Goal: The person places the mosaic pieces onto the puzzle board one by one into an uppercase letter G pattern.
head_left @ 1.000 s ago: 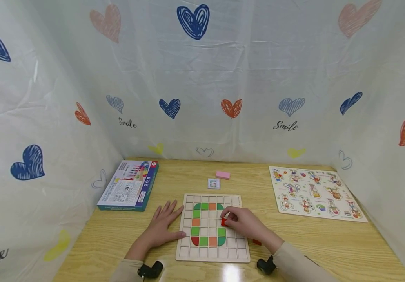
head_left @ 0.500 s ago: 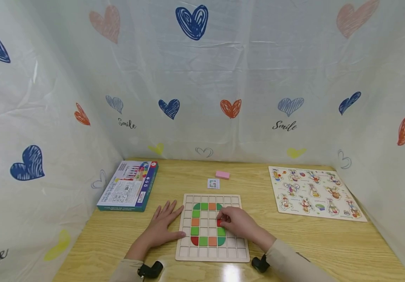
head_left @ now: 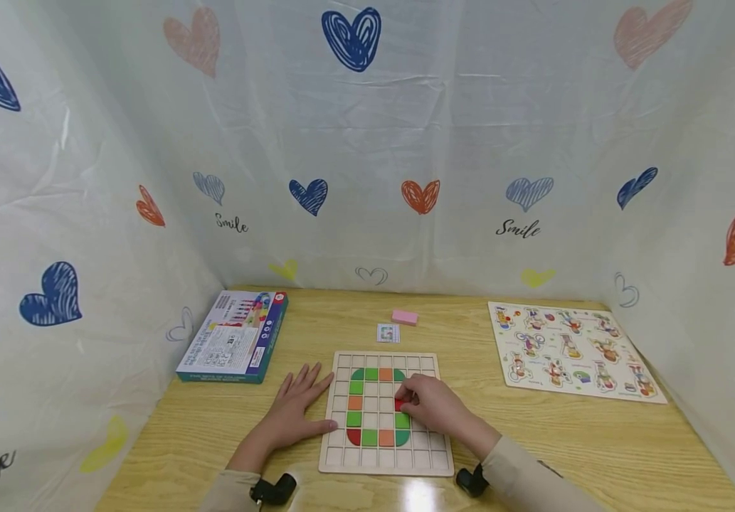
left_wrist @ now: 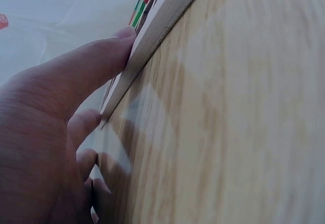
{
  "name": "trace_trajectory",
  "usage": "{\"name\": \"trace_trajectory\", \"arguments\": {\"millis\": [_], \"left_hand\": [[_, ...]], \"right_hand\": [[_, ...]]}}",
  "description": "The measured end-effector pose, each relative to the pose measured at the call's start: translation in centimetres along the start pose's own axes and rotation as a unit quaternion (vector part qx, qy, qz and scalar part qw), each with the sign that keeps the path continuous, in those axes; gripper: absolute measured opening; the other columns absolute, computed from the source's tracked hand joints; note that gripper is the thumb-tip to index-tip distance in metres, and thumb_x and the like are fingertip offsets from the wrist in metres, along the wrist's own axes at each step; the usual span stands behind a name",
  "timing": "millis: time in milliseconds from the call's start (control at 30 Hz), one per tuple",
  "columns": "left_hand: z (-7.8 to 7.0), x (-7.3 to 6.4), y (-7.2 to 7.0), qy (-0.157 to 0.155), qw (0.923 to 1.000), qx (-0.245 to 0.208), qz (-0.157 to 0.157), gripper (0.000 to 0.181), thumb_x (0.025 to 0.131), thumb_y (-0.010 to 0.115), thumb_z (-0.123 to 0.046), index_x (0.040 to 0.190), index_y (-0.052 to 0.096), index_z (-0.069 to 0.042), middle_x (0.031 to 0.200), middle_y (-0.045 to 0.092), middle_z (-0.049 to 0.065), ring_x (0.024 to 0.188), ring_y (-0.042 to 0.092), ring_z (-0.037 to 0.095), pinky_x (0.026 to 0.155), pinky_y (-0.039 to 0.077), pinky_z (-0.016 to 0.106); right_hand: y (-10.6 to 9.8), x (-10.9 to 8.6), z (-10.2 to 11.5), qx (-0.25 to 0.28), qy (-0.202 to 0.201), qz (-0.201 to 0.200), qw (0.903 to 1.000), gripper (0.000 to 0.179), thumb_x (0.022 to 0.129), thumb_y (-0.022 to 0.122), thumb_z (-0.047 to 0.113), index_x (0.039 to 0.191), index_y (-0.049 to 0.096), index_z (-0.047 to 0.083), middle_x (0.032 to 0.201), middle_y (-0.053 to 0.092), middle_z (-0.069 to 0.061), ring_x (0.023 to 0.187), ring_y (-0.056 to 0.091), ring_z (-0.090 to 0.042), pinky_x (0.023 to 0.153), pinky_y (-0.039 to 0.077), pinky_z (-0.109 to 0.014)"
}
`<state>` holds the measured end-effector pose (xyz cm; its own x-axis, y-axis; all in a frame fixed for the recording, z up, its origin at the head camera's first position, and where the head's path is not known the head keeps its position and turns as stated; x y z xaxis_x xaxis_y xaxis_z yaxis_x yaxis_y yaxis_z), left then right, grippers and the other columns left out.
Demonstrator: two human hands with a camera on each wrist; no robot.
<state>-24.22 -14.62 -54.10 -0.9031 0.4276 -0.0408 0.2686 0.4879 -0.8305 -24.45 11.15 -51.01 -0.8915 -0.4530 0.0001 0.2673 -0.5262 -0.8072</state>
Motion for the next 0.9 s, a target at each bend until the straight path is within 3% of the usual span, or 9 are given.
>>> {"name": "trace_trajectory", "arguments": {"millis": [367, 733, 900], "left_hand": [[0.0, 0.0, 0.0, 0.001, 0.9999, 0.008, -0.007, 0.093, 0.085, 0.07, -0.065, 0.16, 0.037, -0.022, 0.169, 0.019, 0.012, 0.156, 0.006, 0.037, 0.123, -0.002, 0.058], [-0.2, 0.1, -0.1, 0.004, 1.0, 0.003, -0.004, 0.092, 0.085, 0.07, -0.064, 0.16, 0.037, -0.022, 0.169, 0.019, 0.013, 0.156, 0.006, 0.038, 0.123, -0.003, 0.058], [-0.2, 0.1, -0.1, 0.0, 1.0, -0.001, -0.001, 0.092, 0.085, 0.071, -0.064, 0.159, 0.037, -0.021, 0.169, 0.018, 0.013, 0.156, 0.005, 0.037, 0.123, -0.004, 0.058]], "right_hand": [[-1.2, -1.0, -0.5, 0.017, 0.007, -0.021, 0.9996, 0.008, 0.096, 0.071, 0.014, 0.103, 0.072, 0.016, 0.087, 0.058, 0.01, 0.075, 0.052, -0.007, 0.065, 0.047, -0.026], [-4.1, -3.5, -3.1, 0.024, 0.038, -0.04, 0.9982, 0.01, 0.095, 0.071, 0.01, 0.104, 0.072, 0.015, 0.084, 0.057, 0.01, 0.075, 0.051, -0.008, 0.064, 0.047, -0.024], [-4.8, -4.7, -4.5, 0.025, 0.034, -0.038, 0.9984, 0.009, 0.096, 0.07, 0.012, 0.104, 0.073, 0.014, 0.085, 0.059, 0.01, 0.076, 0.052, -0.005, 0.066, 0.048, -0.024]]}}
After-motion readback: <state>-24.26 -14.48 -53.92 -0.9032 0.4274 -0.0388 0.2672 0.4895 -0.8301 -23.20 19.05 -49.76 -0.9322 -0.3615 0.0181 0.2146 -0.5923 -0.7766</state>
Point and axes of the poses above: each hand's wrist, its own x-axis towards the middle knuckle, its own y-axis out of the palm, z = x × y, the point moved 7 cm from there along x, towards the middle knuckle
